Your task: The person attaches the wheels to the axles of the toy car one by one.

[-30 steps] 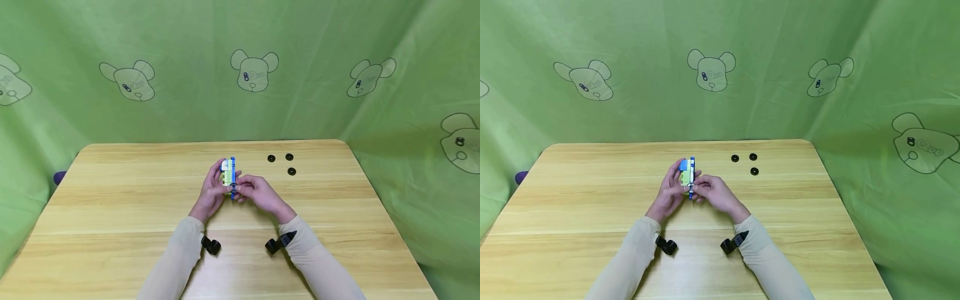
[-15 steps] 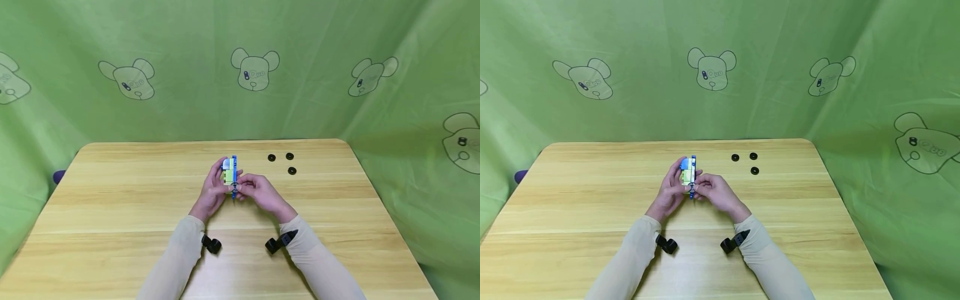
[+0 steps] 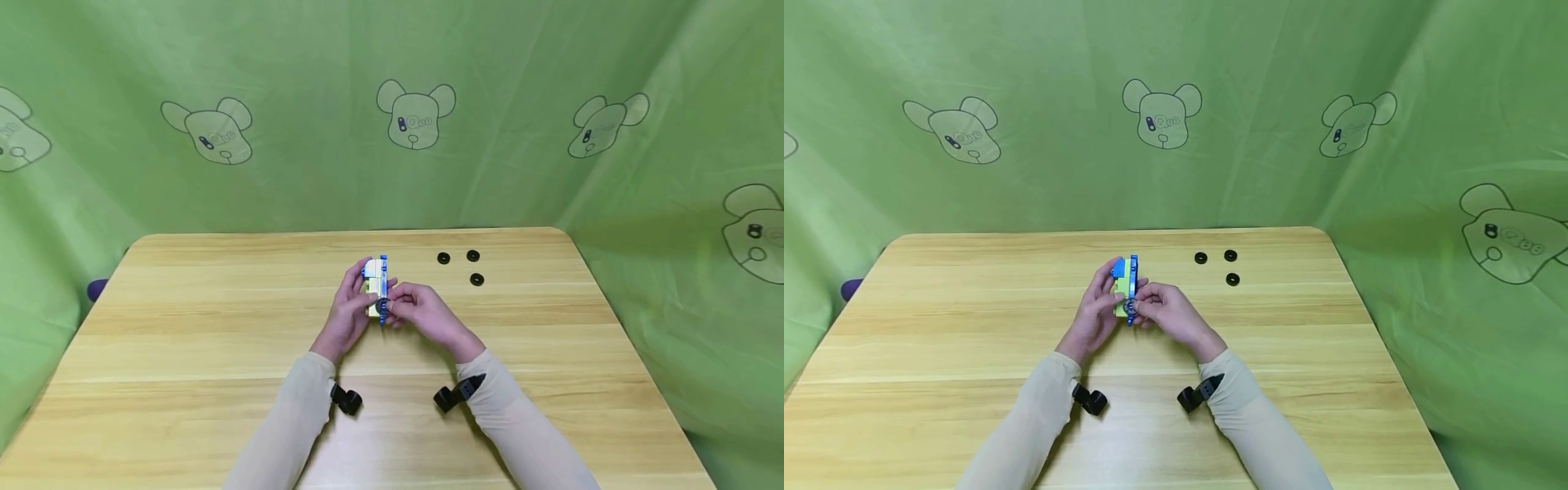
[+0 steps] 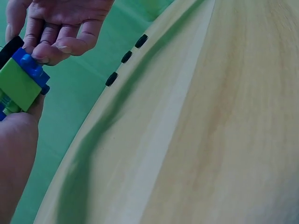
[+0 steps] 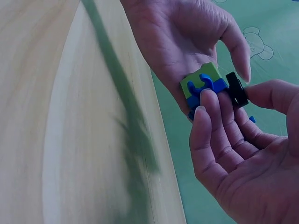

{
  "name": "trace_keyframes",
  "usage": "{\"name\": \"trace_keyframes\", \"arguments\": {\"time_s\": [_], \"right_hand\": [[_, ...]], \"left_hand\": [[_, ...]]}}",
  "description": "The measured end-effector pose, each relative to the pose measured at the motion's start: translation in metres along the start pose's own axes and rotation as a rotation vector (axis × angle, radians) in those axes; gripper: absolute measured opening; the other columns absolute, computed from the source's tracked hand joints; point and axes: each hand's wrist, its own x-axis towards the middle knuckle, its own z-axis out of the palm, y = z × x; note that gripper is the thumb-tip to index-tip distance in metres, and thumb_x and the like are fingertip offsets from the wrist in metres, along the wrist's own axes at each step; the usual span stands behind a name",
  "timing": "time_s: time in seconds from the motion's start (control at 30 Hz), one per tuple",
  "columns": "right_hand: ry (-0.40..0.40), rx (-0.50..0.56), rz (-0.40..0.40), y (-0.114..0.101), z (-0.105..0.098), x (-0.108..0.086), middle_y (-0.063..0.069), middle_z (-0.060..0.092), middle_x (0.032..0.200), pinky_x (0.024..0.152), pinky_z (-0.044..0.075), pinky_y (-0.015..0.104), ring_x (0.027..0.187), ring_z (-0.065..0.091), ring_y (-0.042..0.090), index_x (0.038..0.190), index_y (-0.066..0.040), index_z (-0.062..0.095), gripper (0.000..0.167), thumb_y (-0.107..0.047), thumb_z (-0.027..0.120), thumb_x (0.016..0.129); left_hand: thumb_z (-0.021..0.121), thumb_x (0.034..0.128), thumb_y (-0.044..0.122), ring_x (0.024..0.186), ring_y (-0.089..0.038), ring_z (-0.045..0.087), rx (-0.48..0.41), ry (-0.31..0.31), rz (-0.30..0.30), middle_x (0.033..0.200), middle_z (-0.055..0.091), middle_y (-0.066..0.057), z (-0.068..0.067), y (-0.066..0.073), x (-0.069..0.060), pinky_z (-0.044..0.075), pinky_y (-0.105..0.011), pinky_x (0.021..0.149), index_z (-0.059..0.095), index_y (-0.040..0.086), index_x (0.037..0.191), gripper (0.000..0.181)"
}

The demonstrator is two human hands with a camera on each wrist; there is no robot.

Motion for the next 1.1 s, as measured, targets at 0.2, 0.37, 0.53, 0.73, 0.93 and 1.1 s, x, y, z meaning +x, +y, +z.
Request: {"name": "trace_keyframes", "arguments": {"time_s": [0.2,0.37,0.53,0.73,0.93,1.1], "right_hand": [[-0.006,-0.03,0.008,0.001,-0.001,-0.001,0.018,0.067,0.094,0.084,0.055,0.049,0.085,0.066,0.029,0.111,0.013,0.057,0.022,-0.002,0.059,0.094],[-0.015,-0.044,0.01,0.005,-0.002,0.0,0.018,0.067,0.094,0.084,0.056,0.045,0.086,0.066,0.029,0.111,0.012,0.058,0.022,-0.002,0.06,0.094],[-0.026,-0.056,0.002,0.005,-0.003,-0.001,0.018,0.068,0.095,0.085,0.056,0.042,0.088,0.066,0.032,0.109,0.012,0.058,0.021,-0.002,0.059,0.094],[-0.035,-0.06,0.003,0.006,-0.004,-0.001,0.018,0.068,0.095,0.085,0.056,0.042,0.089,0.066,0.034,0.109,0.012,0.058,0.02,-0.002,0.059,0.094],[-0.065,-0.066,0.007,0.005,-0.006,-0.001,0.017,0.068,0.095,0.087,0.055,0.043,0.091,0.065,0.036,0.11,0.012,0.058,0.021,-0.002,0.059,0.095],[-0.091,-0.08,0.005,0.004,-0.01,-0.003,0.016,0.068,0.097,0.089,0.053,0.047,0.094,0.064,0.04,0.114,0.011,0.058,0.023,-0.004,0.058,0.096]], "left_hand": [[0.045,0.0937,-0.009,0.126,-0.041,0.049,0.087,0.071,-0.012,0.152,0.035,-0.01,0.001,0.002,0.003,0.045,-0.043,0.102,0.031,0.006,0.148,0.058],[0.049,0.093,-0.01,0.119,-0.043,0.054,0.119,0.088,0.021,0.146,0.041,-0.016,-0.001,0.004,0.006,0.047,-0.043,0.1,0.036,0.001,0.143,0.052],[0.05,0.093,-0.011,0.116,-0.043,0.057,0.118,0.103,0.021,0.143,0.044,-0.017,0.0,0.004,0.007,0.048,-0.043,0.099,0.038,-0.001,0.141,0.05],[0.053,0.0909,-0.013,0.113,-0.04,0.06,0.165,0.127,0.023,0.138,0.047,-0.02,-0.001,0.006,0.009,0.049,-0.041,0.097,0.041,-0.002,0.138,0.05],[0.056,0.0886,-0.014,0.113,-0.04,0.06,0.211,0.134,0.019,0.136,0.048,-0.021,-0.002,0.008,0.009,0.05,-0.039,0.097,0.045,-0.003,0.137,0.05],[0.055,0.0888,-0.015,0.116,-0.043,0.057,0.212,0.137,0.003,0.139,0.043,-0.027,-0.004,0.008,0.009,0.053,-0.037,0.092,0.043,-0.007,0.138,0.051]]}}
